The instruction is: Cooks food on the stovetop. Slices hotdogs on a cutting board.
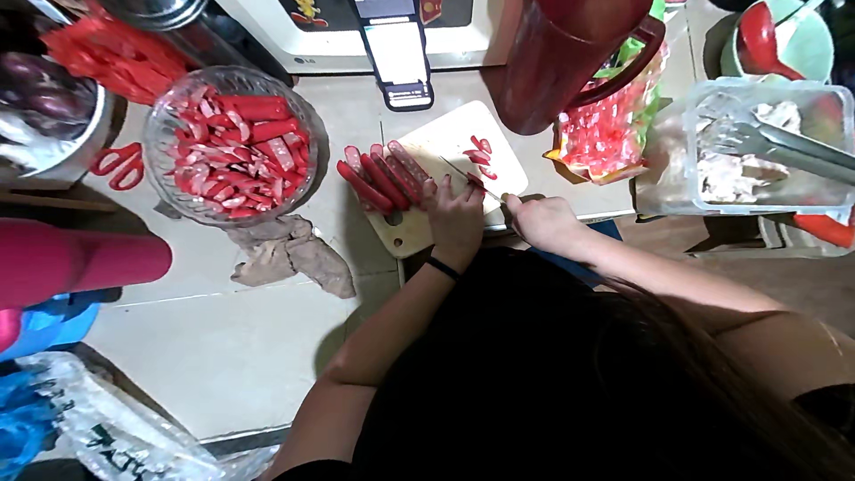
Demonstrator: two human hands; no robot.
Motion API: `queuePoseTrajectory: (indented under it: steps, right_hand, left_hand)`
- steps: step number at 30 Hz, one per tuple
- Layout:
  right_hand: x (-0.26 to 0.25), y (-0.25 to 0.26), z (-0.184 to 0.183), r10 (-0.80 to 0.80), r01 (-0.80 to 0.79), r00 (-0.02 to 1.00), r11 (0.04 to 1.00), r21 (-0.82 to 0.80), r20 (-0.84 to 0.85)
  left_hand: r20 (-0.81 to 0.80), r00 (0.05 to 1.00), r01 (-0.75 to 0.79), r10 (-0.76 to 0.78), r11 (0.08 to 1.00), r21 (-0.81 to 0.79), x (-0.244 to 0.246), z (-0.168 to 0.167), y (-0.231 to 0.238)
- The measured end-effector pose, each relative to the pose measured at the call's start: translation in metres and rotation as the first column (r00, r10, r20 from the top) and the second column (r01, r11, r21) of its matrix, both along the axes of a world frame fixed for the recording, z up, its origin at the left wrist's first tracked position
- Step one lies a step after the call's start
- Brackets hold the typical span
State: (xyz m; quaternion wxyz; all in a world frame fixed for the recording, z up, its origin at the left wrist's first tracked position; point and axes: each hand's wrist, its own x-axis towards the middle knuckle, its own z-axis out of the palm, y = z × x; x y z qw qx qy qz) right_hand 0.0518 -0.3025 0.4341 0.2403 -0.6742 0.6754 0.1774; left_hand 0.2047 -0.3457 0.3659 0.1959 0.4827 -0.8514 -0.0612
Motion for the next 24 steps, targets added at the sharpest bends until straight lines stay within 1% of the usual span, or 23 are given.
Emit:
queuePoseTrajectory:
  steps: [2,3,6,9,12,13,14,16,17,19,24]
  right_hand:
    - [0.003,0.006,0.002,-0.010,0.012,1.000,0.997,-0.078,0.018]
    - [0.003,0.005,0.002,-0.009,0.011,1.000,0.996,-0.084,0.022]
    - [-0.006,-0.005,-0.003,-0.008,0.008,1.000,0.999,-0.035,-0.003]
    - [-0.008,-0.001,0.002,0.017,-0.017,1.000,0.999,-0.044,0.012]
    - [-0.003,0.004,0.001,0.014,-0.014,0.999,1.000,0.007,0.030]
    - [-0.002,0.006,-0.002,0.007,-0.007,0.999,1.000,-0.006,0.034]
    - [-0.001,0.010,-0.004,0.004,-0.001,0.999,0.998,-0.057,0.046]
    - [-0.001,0.012,-0.004,0.008,-0.002,0.999,0.994,-0.110,0.054]
    - [-0.002,0.009,-0.003,0.009,-0.003,0.999,0.994,-0.105,0.048]
    - [-0.005,0.001,-0.001,0.000,0.002,1.000,0.999,-0.046,0.029]
    - [0.000,0.007,0.003,-0.005,0.003,0.999,1.000,0.028,0.042]
  left_hand:
    - [-0.013,1.000,0.004,-0.004,1.000,0.008,0.000,0.001,0.000]
    - [-0.012,1.000,0.004,-0.004,1.000,0.010,0.000,0.002,0.000]
    - [0.005,1.000,0.008,-0.008,1.000,0.029,0.001,0.003,-0.001]
    - [-0.003,1.000,0.008,-0.007,1.000,0.028,0.002,0.003,-0.001]
    - [-0.001,1.000,0.014,-0.014,0.998,0.056,0.001,0.006,-0.001]
    - [-0.001,1.000,0.015,-0.015,0.998,0.062,0.002,0.007,0.000]
    - [-0.007,1.000,0.016,-0.016,0.998,0.060,0.002,0.008,0.000]
    - [-0.010,1.000,0.013,-0.013,0.999,0.047,0.002,0.009,0.002]
    - [-0.004,1.000,0.016,-0.015,0.999,0.046,0.002,0.009,0.002]
    - [0.022,1.000,0.021,-0.022,0.998,0.056,0.002,0.009,0.003]
    - [0.038,0.999,0.019,-0.022,0.997,0.076,0.002,0.008,0.002]
